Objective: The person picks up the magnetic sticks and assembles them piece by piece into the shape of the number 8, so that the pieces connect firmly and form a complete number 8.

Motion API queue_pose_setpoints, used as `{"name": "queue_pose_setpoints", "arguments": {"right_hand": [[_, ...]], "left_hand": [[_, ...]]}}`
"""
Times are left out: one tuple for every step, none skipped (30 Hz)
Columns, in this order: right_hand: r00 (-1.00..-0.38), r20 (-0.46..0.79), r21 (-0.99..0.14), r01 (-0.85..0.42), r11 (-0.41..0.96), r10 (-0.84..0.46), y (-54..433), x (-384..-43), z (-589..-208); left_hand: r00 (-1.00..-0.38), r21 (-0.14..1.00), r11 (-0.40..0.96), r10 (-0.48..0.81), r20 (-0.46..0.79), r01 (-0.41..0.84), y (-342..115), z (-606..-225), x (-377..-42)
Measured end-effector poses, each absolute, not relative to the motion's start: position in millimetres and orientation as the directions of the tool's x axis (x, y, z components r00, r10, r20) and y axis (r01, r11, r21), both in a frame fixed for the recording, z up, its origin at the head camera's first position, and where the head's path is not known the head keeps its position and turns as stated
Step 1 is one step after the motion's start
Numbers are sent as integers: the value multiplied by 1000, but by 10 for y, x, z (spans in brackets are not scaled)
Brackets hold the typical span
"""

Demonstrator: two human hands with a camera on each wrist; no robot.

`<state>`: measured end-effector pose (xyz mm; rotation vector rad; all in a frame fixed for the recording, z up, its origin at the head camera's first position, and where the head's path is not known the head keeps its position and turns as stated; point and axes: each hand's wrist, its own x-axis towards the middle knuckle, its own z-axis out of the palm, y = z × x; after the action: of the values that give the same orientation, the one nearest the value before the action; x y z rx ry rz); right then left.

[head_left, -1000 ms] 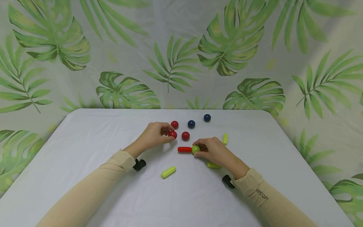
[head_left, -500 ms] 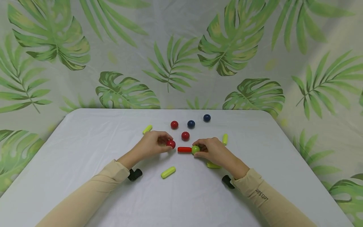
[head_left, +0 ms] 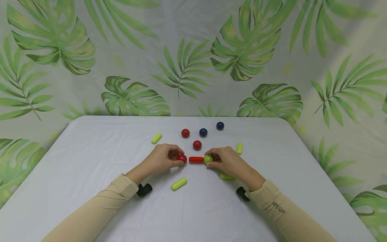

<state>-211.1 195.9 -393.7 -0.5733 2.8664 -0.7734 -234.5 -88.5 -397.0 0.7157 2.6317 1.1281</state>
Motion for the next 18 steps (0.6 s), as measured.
{"name": "queue_pose_setpoints", "arguments": {"right_hand": [[-921,-13,-505,-331,797,-390,1958,-2112,-3937],[-920,-12,-505,-332,797,-391,1957,-2112,-3937],[-920,-11,-505,-332,797,-391,1956,-2110,-3935],[-920,-10,-505,-332,796,-391,1956,-2109,-3934],[-921,-11,-506,-330,797,-389,1956,-2106,-3931],[-921,-11,-508,-329,796,-388,1956,-2105,-3929],[-922,-12,-509,-328,796,-387,1955,-2103,-3928],[-922,-12,-510,-326,796,-386,1955,-2102,-3927],[-923,-13,-510,-326,796,-386,1954,-2101,-3925],[-922,-13,-510,-326,796,-387,1954,-2103,-3926],[-922,-14,-510,-325,796,-386,1953,-2102,-3924],[-922,-15,-510,-325,796,-386,1953,-2101,-3924],[-922,-15,-509,-325,797,-386,1953,-2102,-3924],[-922,-15,-508,-326,797,-386,1953,-2103,-3924],[-922,-15,-508,-326,797,-387,1953,-2104,-3925],[-922,-15,-507,-326,798,-387,1954,-2106,-3926],[-923,-16,-507,-325,799,-385,1955,-2106,-3926],[-923,-15,-506,-325,799,-385,1955,-2108,-3927]], "left_hand": [[-866,722,595,499,12,353,-884,-3971,-2343],[-867,722,596,499,10,351,-884,-3971,-2342],[-867,723,597,498,7,349,-884,-3969,-2340],[-867,722,597,498,7,349,-882,-3968,-2338],[-867,722,597,499,6,349,-882,-3967,-2337],[-867,722,598,499,5,348,-881,-3966,-2336],[-866,722,599,499,2,347,-880,-3966,-2335],[-866,722,599,499,0,345,-880,-3968,-2336],[-867,723,600,498,-3,342,-879,-3969,-2337],[-867,725,599,499,-5,341,-878,-3972,-2339],[-866,725,599,500,-7,340,-876,-3975,-2342],[-865,726,599,502,-10,339,-872,-3978,-2344],[-864,725,599,504,-10,340,-869,-3981,-2348],[-863,725,599,505,-12,340,-865,-3984,-2351],[-862,725,599,506,-13,341,-861,-3986,-2353],[-861,724,598,509,-13,343,-857,-3989,-2355],[-860,723,599,510,-14,344,-854,-3992,-2356],[-859,723,599,512,-14,345,-851,-3995,-2358]]}}
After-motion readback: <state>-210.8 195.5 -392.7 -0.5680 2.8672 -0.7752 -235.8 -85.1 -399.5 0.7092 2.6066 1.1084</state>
